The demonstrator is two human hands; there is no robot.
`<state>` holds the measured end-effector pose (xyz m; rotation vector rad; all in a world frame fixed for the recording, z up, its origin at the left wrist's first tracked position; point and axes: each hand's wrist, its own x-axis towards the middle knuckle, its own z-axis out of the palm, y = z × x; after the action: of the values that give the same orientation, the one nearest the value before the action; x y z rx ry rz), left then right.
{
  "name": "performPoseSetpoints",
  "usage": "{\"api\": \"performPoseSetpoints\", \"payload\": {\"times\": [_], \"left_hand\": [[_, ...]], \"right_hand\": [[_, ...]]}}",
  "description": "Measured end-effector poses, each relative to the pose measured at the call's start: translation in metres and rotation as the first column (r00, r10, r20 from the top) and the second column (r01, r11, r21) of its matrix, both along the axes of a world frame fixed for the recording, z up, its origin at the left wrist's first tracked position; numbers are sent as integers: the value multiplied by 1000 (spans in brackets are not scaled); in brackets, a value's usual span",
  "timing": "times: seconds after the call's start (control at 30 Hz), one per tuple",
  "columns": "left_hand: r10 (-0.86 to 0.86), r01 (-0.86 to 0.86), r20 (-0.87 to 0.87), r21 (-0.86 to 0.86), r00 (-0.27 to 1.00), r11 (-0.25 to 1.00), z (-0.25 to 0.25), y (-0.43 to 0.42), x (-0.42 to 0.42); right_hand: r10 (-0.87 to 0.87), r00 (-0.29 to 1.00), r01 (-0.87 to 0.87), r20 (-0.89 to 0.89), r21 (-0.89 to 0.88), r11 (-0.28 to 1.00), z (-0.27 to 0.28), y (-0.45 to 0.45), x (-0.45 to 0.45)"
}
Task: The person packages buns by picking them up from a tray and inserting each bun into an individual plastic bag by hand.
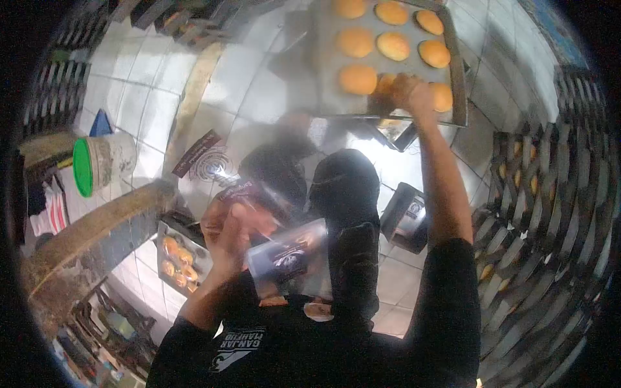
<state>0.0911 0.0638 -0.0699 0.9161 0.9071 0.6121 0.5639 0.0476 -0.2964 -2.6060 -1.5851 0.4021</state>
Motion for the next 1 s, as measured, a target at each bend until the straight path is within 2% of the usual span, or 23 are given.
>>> {"api": "performPoseSetpoints", "payload": {"times": [0.07,0.1,0.13,0.17,0.2,0.23,0.3,0.37,0.4,0.47,0.5,0.53,0.57,0.6,0.63,0.67,0.7,0.77,0.8,0.9,0.93,0.97,1.0], "left_hand": [[24,-25,-19,-41,1000,999,5,-2,7],[52,-54,-32,-77,998,996,11,0,12],[91,-94,-39,-110,995,989,16,1,16],[116,-112,24,-139,993,984,17,3,15],[142,-126,86,-168,986,978,15,5,12],[168,-135,149,-206,974,969,11,7,7],[166,-115,199,-246,966,962,8,23,9],[195,-131,197,-298,961,946,18,35,16],[216,-114,261,-356,941,927,-8,45,17],[131,-48,262,-299,956,953,-21,47,29],[88,-16,255,-272,963,962,-18,45,38],[96,-7,249,-336,964,942,8,36,46],[103,3,231,-417,967,909,30,22,50],[56,188,453,-475,890,860,-4,22,58],[-47,228,377,-451,925,863,19,13,54],[-74,254,394,-427,916,868,29,4,48],[-101,278,413,-396,905,875,38,-2,45],[-21,229,446,-418,895,879,61,-16,33],[7,211,451,-430,892,878,65,-21,26],[40,239,552,-424,833,874,36,3,-3],[-38,335,651,-339,758,879,29,16,-16],[24,217,579,-344,815,914,19,11,-21],[87,103,509,-333,857,937,31,-9,-16]], "right_hand": [[59,995,-49,-76,128,991,17,-31,-25],[43,989,1,-139,303,953,16,-44,-39],[-104,960,164,-260,223,961,40,-46,-46],[-239,896,305,-374,127,944,69,-44,-60],[-201,728,449,-655,234,862,104,-47,-80],[-82,500,593,-862,272,758,142,-56,-103],[178,234,687,-956,292,666,196,-71,-142],[245,108,708,-963,248,661,253,-90,-199],[209,165,665,-964,265,698,267,-98,-224],[95,587,505,-804,456,733,292,-116,-288],[288,837,187,-466,737,650,302,-120,-308],[375,889,-21,-262,796,605,294,-127,-316],[443,894,-221,-63,799,560,279,-131,-319],[370,929,-215,4,821,529,261,-130,-310],[292,954,-209,63,840,501,257,-130,-305],[205,977,-141,52,881,451,257,-129,-305],[222,969,-199,108,877,437,269,-125,-309],[239,949,-290,205,866,406,295,-120,-328],[223,951,-301,215,816,493,298,-120,-338],[333,943,-204,-11,770,604,284,-112,-384],[353,935,-213,-23,761,613,274,-106,-389],[372,928,-222,-34,751,622,262,-99,-394],[386,922,-232,-39,742,629,256,-92,-397]]}}
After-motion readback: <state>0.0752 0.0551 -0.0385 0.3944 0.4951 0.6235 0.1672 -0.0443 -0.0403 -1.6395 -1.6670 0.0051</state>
